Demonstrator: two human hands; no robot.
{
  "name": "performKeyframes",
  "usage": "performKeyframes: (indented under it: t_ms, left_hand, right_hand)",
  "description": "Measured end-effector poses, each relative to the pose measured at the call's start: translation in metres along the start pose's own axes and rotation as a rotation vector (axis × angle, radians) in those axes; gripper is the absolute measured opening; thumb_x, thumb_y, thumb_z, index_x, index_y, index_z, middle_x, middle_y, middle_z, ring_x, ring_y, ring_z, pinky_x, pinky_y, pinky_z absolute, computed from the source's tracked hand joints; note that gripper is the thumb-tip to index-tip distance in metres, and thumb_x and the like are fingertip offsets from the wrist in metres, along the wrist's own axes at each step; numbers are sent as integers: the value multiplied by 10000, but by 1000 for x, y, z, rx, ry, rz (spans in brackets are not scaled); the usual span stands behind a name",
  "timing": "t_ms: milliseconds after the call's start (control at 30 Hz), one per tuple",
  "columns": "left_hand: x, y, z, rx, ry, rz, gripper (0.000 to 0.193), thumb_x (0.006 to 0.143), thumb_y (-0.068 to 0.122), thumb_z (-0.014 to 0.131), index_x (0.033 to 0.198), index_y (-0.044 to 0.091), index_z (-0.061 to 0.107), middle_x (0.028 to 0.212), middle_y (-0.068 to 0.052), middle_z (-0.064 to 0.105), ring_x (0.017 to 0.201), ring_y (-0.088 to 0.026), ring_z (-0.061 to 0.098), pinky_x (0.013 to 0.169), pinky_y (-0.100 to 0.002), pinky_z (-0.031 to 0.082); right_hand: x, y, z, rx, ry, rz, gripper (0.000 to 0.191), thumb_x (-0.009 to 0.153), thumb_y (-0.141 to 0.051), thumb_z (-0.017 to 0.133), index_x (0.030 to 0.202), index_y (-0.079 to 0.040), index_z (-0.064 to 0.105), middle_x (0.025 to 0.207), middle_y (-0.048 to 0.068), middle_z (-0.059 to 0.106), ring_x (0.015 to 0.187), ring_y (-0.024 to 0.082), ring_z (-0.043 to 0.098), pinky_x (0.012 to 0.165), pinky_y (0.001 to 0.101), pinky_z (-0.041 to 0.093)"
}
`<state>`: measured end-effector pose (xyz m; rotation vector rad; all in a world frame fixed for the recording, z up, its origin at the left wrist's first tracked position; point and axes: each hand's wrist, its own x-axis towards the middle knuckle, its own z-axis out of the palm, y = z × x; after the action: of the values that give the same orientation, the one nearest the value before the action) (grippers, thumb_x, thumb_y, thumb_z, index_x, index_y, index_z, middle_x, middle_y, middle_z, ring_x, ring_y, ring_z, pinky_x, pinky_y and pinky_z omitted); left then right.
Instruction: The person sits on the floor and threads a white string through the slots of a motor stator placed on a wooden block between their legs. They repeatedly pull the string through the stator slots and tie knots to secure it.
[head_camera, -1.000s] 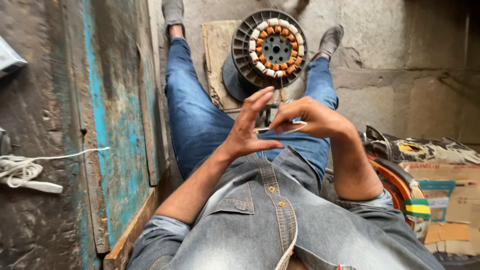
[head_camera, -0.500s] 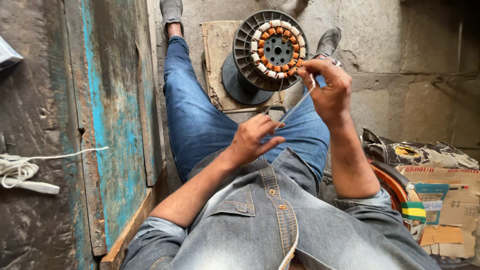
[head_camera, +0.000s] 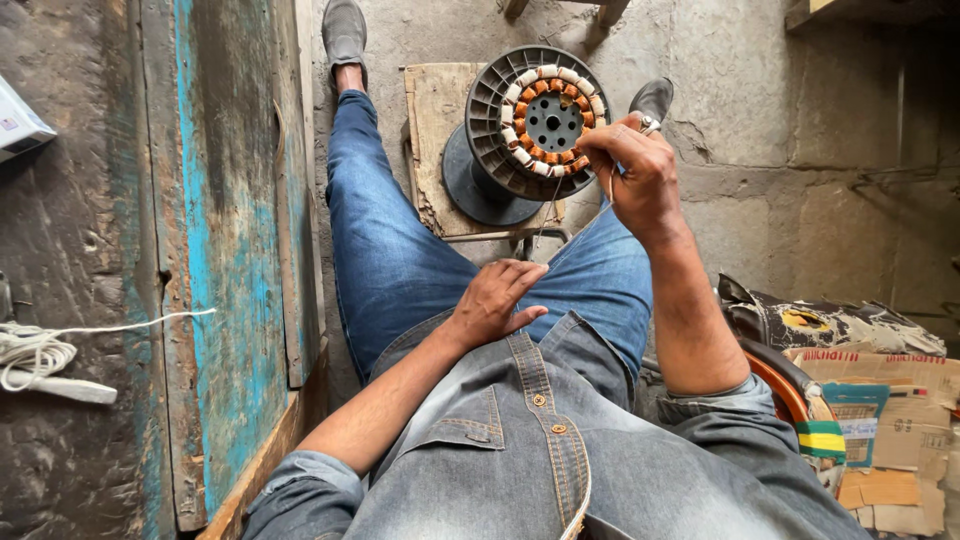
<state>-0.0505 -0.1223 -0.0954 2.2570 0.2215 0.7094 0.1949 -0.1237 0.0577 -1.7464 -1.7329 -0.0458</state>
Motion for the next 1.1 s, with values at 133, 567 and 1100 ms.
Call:
performKeyframes:
  t_ms: [133,567,1100]
  left_hand:
    - [-1,-2,-3,30,34,17,652,941,372,733,1470,75,495,1361,-108,594,1208,-302,578,1009,-431,494]
    - [-3,-1,-2,52,25,38,657,944,359,740,1489,100,479,1359,-119,590,1161,-301,608,962,-428,527]
    - [14,31,-30,-61,222,40,529,1000,268,724,1418,41,494,979,-126,597,846,-257,608,740,-379,535]
  right_hand:
    - [5,3,-8,-45,-61,-31,110,980,-15,764,1056,-80,720,1013,55,754,894,238,704,801,361,478]
    - [34,1,-16,-32,-319,-27,166,916,-40,761,1074,-66,718,953,91,746,848,264,718,817,403,526]
    - [23,1,5,132,-206,457,124,917,-132,791,929,-17,746,879,85,649,767,156,613,684,327,498]
